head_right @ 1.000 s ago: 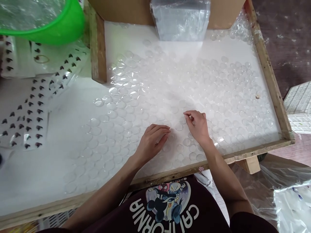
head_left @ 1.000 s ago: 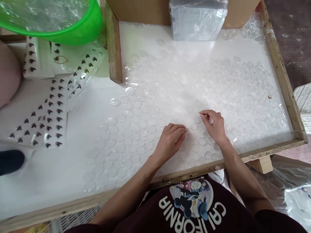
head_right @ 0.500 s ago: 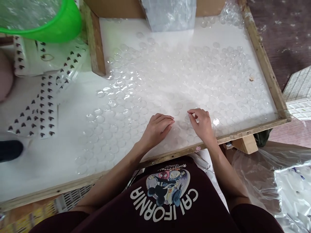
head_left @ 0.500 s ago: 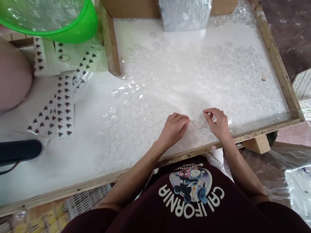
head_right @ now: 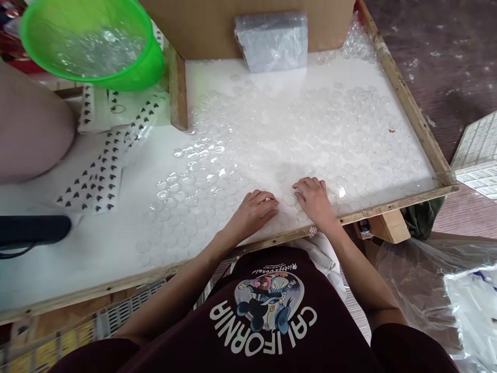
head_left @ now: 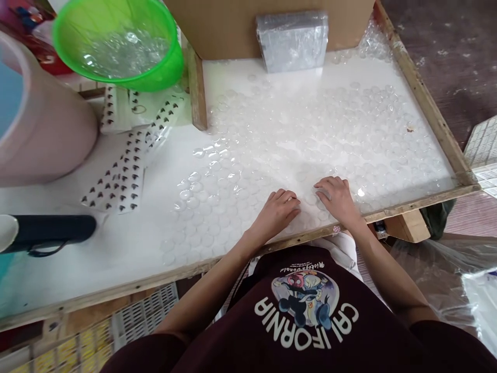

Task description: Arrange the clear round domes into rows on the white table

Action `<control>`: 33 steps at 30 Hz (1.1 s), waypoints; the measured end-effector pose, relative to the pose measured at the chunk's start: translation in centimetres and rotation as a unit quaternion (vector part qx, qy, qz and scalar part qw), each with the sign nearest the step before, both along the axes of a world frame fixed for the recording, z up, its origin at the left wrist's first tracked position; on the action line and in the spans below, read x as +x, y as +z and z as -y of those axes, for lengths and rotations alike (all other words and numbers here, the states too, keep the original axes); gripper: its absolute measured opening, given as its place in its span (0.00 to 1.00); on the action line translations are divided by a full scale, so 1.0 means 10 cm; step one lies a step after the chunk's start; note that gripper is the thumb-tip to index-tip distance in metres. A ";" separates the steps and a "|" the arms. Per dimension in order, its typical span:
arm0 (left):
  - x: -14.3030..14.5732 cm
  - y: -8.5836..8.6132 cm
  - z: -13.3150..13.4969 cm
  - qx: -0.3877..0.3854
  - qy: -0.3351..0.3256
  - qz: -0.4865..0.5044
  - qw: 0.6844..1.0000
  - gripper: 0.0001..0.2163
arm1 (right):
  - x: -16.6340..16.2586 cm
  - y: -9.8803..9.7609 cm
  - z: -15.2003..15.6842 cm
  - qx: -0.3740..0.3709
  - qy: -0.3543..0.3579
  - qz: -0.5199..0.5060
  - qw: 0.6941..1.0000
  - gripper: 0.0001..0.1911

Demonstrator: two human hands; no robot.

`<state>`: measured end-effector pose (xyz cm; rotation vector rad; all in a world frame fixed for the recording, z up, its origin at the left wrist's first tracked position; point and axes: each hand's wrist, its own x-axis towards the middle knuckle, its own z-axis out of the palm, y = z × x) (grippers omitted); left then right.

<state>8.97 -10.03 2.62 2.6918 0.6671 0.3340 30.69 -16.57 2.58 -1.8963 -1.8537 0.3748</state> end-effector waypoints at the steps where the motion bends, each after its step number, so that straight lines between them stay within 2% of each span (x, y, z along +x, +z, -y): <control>1: -0.01 0.00 0.01 0.001 -0.001 0.003 1.000 0.06 | -0.01 -0.01 0.01 0.002 0.005 -0.010 1.000 0.09; 5: -0.06 0.00 0.03 0.004 -0.016 0.004 1.000 0.11 | -0.08 -0.02 0.04 0.004 0.032 -0.063 0.998 0.10; 11: -0.08 0.01 0.05 0.006 -0.035 -0.017 0.999 0.07 | -0.05 0.02 0.08 0.013 0.015 -0.082 0.996 0.09; 21: 0.05 -0.08 0.04 -0.062 0.060 0.061 0.994 0.11 | 0.04 -0.02 0.23 0.017 -0.009 -0.095 0.995 0.11; 26: 0.10 -0.06 -0.01 -0.030 0.057 0.075 0.995 0.09 | 0.04 -0.01 0.25 0.035 -0.019 -0.084 0.996 0.10; 28: 0.10 -0.02 0.01 -0.017 0.038 0.069 0.997 0.08 | 0.03 0.00 0.27 0.040 -0.012 -0.076 0.996 0.10; 33: 0.06 0.05 0.10 -0.044 -0.091 0.026 0.995 0.06 | 0.01 0.02 0.37 0.037 0.039 -0.051 0.997 0.09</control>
